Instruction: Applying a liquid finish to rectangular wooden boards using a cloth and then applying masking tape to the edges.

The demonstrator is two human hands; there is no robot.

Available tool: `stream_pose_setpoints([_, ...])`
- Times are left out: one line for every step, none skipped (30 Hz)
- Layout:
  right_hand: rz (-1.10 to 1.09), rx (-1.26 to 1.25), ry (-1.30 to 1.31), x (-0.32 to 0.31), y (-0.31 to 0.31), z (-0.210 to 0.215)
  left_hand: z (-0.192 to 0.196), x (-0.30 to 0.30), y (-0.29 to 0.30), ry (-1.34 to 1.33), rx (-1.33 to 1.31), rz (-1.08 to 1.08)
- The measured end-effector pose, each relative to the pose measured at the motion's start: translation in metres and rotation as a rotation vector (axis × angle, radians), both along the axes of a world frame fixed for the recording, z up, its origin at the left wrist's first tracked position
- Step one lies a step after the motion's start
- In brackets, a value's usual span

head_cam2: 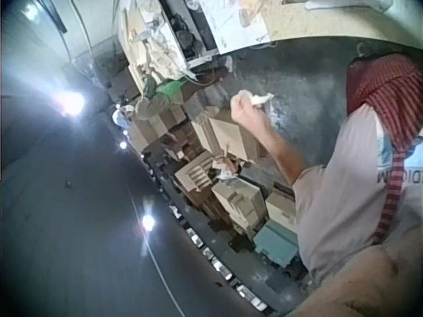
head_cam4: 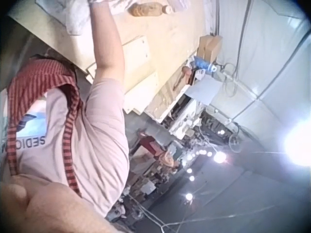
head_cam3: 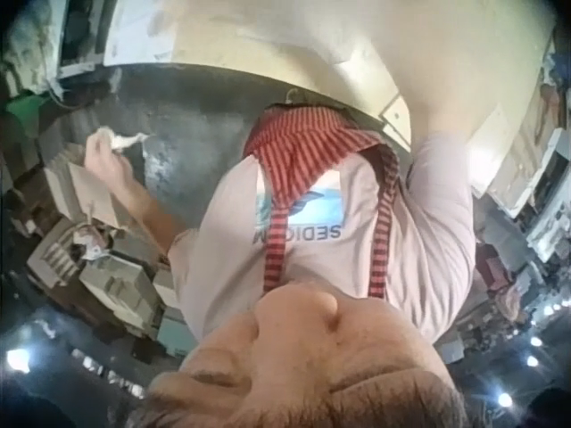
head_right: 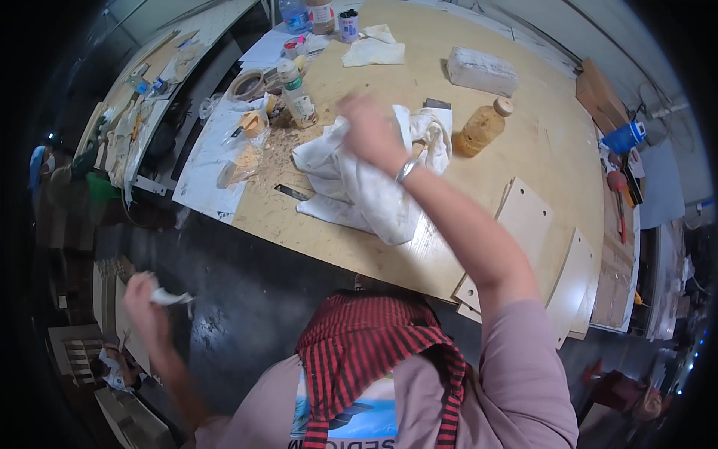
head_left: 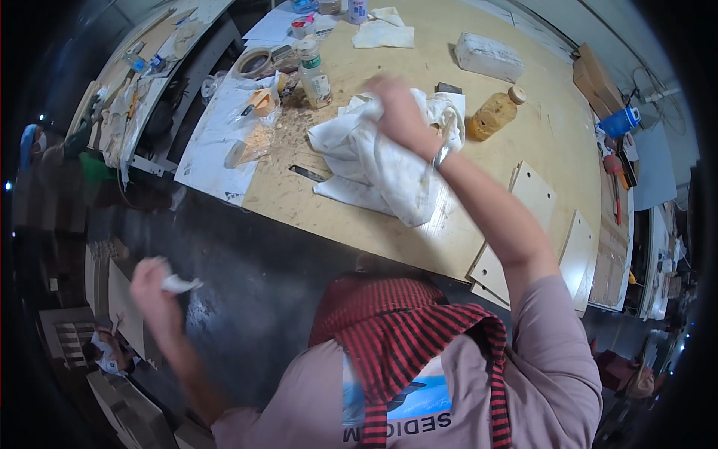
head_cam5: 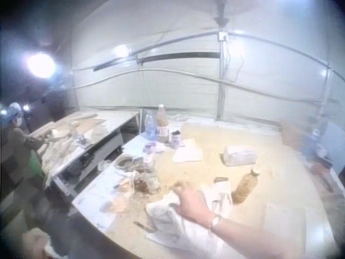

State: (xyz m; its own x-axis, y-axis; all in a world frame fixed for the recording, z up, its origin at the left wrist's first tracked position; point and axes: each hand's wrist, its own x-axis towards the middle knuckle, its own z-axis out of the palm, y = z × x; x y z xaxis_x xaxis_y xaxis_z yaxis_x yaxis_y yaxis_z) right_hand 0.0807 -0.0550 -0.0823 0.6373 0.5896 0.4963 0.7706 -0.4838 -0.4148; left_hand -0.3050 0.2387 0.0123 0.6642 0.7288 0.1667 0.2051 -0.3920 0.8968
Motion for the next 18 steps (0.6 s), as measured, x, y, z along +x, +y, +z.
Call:
stream_pose_setpoints([0.211, 0.058, 0.421, -0.053, 0.022, 0.02, -0.006, 0.028, -0.023, -0.014, -0.015, -0.143])
stream_pose_setpoints([0.423, 0.047, 0.701, -0.093, 0.034, 0.02, -0.011, 0.051, -0.047, -0.017, -0.327, -0.199])
stream_pose_setpoints([0.612, 0.085, 0.922, -0.127, 0.033, 0.03, -0.012, 0.08, -0.071, 0.048, -0.308, -0.231])
stream_pose_setpoints([0.71, 0.241, 1.104, -0.158, 0.032, 0.028, -0.01, 0.108, -0.098, 0.075, -0.339, -0.296])
stream_pose_setpoints([0.809, 0.411, 1.277, -0.175, 0.029, 0.028, -0.017, 0.128, -0.111, 0.044, -0.256, -0.392])
stream_pose_setpoints([0.782, 0.424, 1.273, -0.173, 0.021, 0.027, -0.025, 0.142, -0.118, 0.015, -0.231, -0.486])
stream_pose_setpoints([0.696, 0.451, 1.483, -0.171, 0.012, 0.027, -0.036, 0.153, -0.122, -0.084, -0.068, -0.603])
stream_pose_setpoints([0.597, 0.484, 1.686, -0.169, 0.003, 0.026, -0.035, 0.163, -0.142, -0.129, -0.194, -0.567])
stream_pose_setpoints([0.424, 0.779, 1.736, -0.169, -0.004, 0.025, -0.034, 0.172, -0.163, -0.168, -0.32, -0.531])
stream_pose_setpoints([0.336, 0.89, 1.726, -0.159, -0.018, 0.023, -0.044, 0.178, -0.171, -0.077, -0.562, -0.686])
stream_pose_setpoints([0.252, 0.993, 1.719, -0.149, -0.032, 0.018, -0.072, 0.179, -0.176, 0.025, -0.804, -0.825])
stream_pose_setpoints([0.249, 1.076, 1.711, -0.142, -0.049, 0.019, -0.134, 0.185, -0.175, 0.034, -0.931, -1.052])
stream_pose_setpoints([0.086, 1.062, 1.715, -0.134, -0.068, 0.02, -0.082, 0.18, -0.219, 0.233, -1.215, -0.808])
stream_pose_setpoints([0.014, 1.236, 1.668, -0.132, -0.086, 0.02, -0.089, 0.178, -0.222, 0.305, -1.291, -0.969])
stream_pose_setpoints([-0.063, 1.407, 1.611, -0.131, -0.104, 0.014, -0.101, 0.177, -0.222, 0.383, -1.37, -1.131])
stream_pose_setpoints([-0.125, 1.5, 1.535, -0.131, -0.131, 0.004, -0.108, 0.176, -0.223, 0.416, -1.383, -1.175])
stream_pose_setpoints([-0.178, 1.583, 1.463, -0.134, -0.159, -0.003, -0.114, 0.175, -0.224, 0.525, -1.298, -1.155])
stream_pose_setpoints([-0.308, 1.64, 1.454, -0.145, -0.183, -0.007, -0.12, 0.175, -0.227, 0.629, -1.208, -1.134])
